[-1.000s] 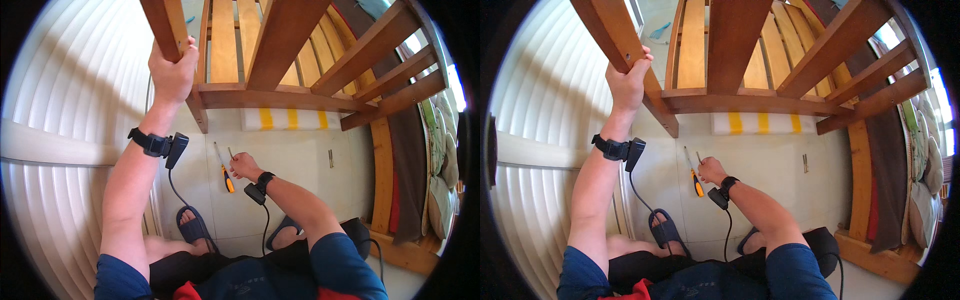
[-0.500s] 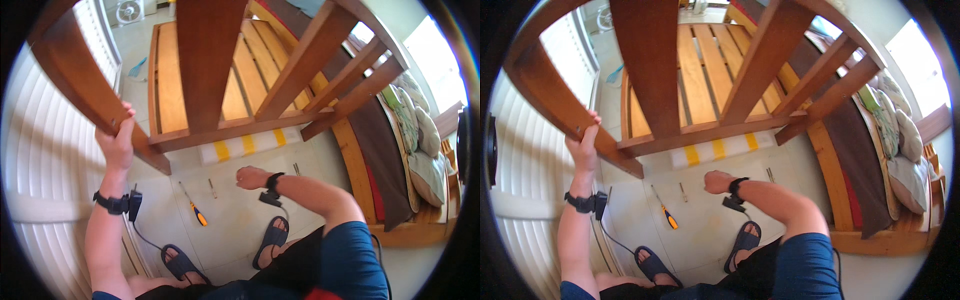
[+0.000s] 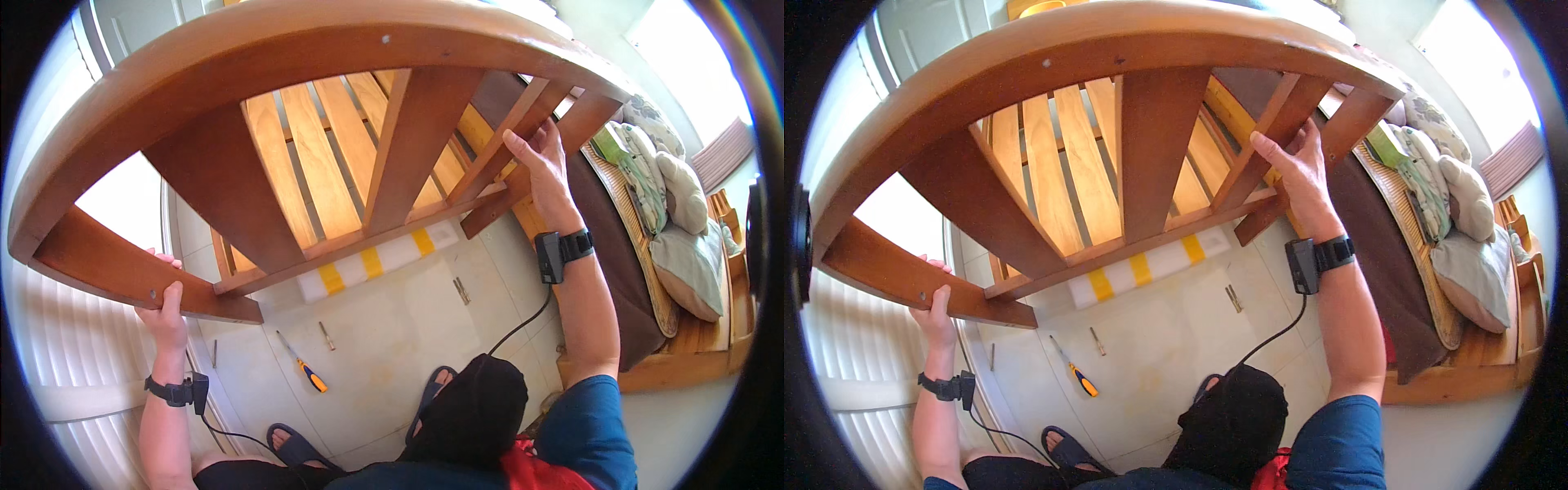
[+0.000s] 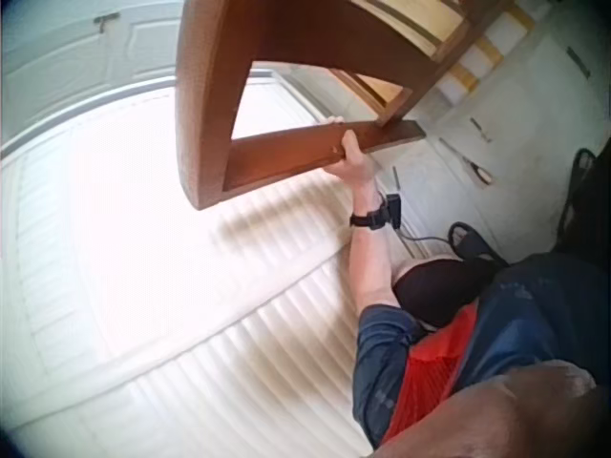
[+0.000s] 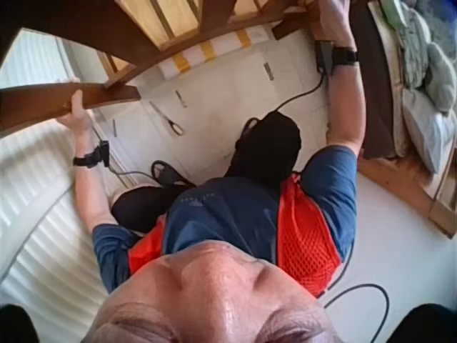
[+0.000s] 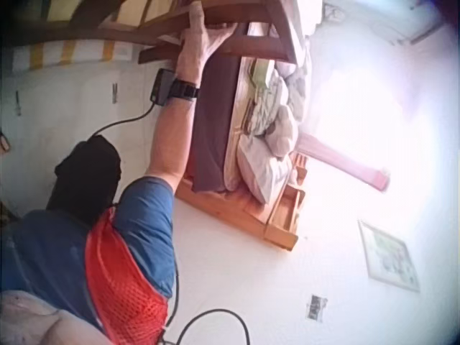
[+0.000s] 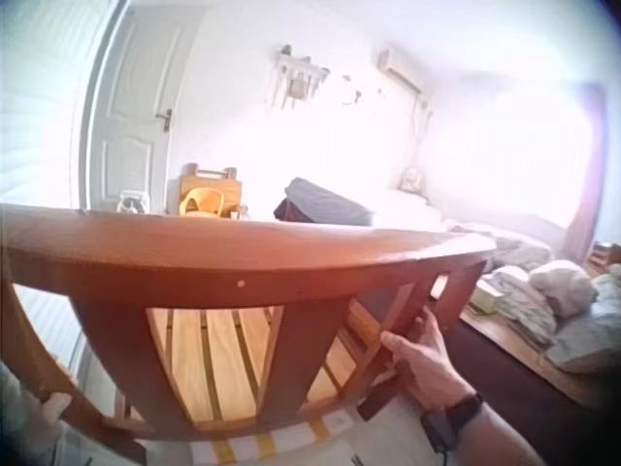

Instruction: Using a screwdriver to remove screws from a wooden furniture frame.

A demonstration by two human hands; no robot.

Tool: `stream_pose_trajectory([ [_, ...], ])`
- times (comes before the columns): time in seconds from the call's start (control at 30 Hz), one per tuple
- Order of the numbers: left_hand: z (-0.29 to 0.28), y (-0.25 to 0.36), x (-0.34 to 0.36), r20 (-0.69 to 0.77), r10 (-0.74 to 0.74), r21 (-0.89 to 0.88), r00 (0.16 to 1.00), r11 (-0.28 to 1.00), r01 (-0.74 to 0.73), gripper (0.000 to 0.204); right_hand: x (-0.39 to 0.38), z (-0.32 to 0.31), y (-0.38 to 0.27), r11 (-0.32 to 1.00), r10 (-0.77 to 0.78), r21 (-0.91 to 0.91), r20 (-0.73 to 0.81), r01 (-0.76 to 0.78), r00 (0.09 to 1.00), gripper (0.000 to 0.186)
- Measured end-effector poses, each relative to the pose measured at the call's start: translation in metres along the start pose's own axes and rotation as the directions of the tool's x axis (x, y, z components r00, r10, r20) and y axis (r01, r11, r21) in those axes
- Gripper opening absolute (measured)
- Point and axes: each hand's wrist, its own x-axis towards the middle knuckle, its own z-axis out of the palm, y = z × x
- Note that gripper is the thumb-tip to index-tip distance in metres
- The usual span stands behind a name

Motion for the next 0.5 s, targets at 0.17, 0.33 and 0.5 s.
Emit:
stream_pose_trajectory([
  [0.17, 0.003, 0.000, 0.000, -0.038, -0.031, 0.002, 0.999, 1.000, 0.031, 0.053, 0.024, 0.009, 0.004, 0.970, -0.092, -0.237, -0.155, 0.053, 0.984, 0.106],
  [0.33, 0.006, -0.009, -0.001, -0.095, -0.093, -0.106, 0.991, 0.991, 0.083, 0.055, 0.012, -0.004, -0.003, 0.907, -0.115, -0.422, -0.225, 0.010, 0.968, 0.098],
  [0.5, -0.009, 0.006, -0.001, -0.117, -0.130, -0.180, 0.985, 0.978, 0.108, 0.057, -0.025, -0.009, -0.041, 0.939, -0.150, -0.340, -0.241, 0.062, 0.959, 0.092],
])
